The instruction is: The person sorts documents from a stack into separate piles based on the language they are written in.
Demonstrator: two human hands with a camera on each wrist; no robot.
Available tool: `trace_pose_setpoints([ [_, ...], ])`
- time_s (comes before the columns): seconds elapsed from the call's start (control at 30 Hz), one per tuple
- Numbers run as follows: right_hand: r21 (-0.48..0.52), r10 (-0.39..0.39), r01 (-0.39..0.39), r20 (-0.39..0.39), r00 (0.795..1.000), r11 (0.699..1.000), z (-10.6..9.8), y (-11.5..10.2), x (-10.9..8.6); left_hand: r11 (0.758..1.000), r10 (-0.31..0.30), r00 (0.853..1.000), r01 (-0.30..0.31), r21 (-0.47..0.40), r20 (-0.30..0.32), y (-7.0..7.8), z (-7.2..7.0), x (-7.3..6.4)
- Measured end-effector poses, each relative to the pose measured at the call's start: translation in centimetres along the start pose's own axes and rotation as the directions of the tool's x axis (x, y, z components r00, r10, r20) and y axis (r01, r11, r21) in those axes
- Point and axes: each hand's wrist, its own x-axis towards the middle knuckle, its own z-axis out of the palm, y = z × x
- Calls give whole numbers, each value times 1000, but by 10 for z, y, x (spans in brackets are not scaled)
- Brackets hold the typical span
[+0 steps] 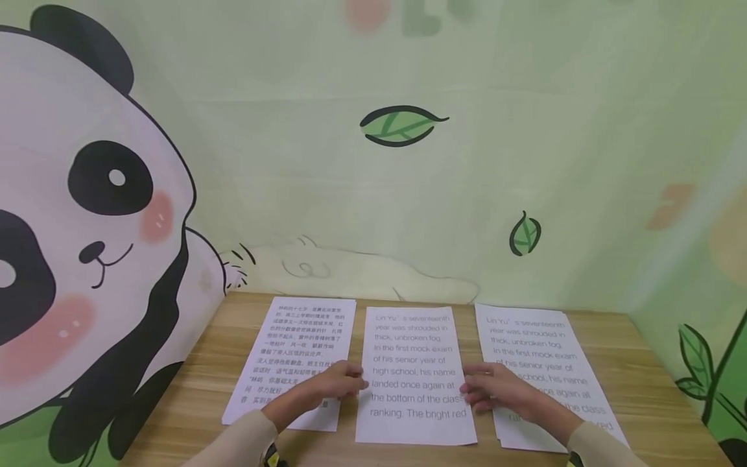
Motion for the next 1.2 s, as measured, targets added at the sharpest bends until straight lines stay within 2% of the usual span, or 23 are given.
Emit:
trace_pose_setpoints([
  [0.13,-5,-4,4,-66,998,1000,0,0,3,1000,-24,1000,24,-12,-5,-1,0,1],
  [0.47,26,55,-53,-115,992,998,9,-4,2,999,-35,999,35,-10,2,2,0,3],
  [0.73,69,11,-5,-81,997,998,6,-10,-6,994,7,999,-11,-110,-35,1,-2,6],
  [0.9,98,2,4,-67,998,995,4,-19,-13,992,-4,999,-2,-128,-46,1,-2,9],
  [1.03,115,-9,15,-55,998,993,2,-23,-18,989,-13,997,2,-145,-79,3,-3,9],
  [1.2,121,1,9,-83,997,993,-1,-26,-20,978,26,995,-46,-203,-101,4,-5,9],
])
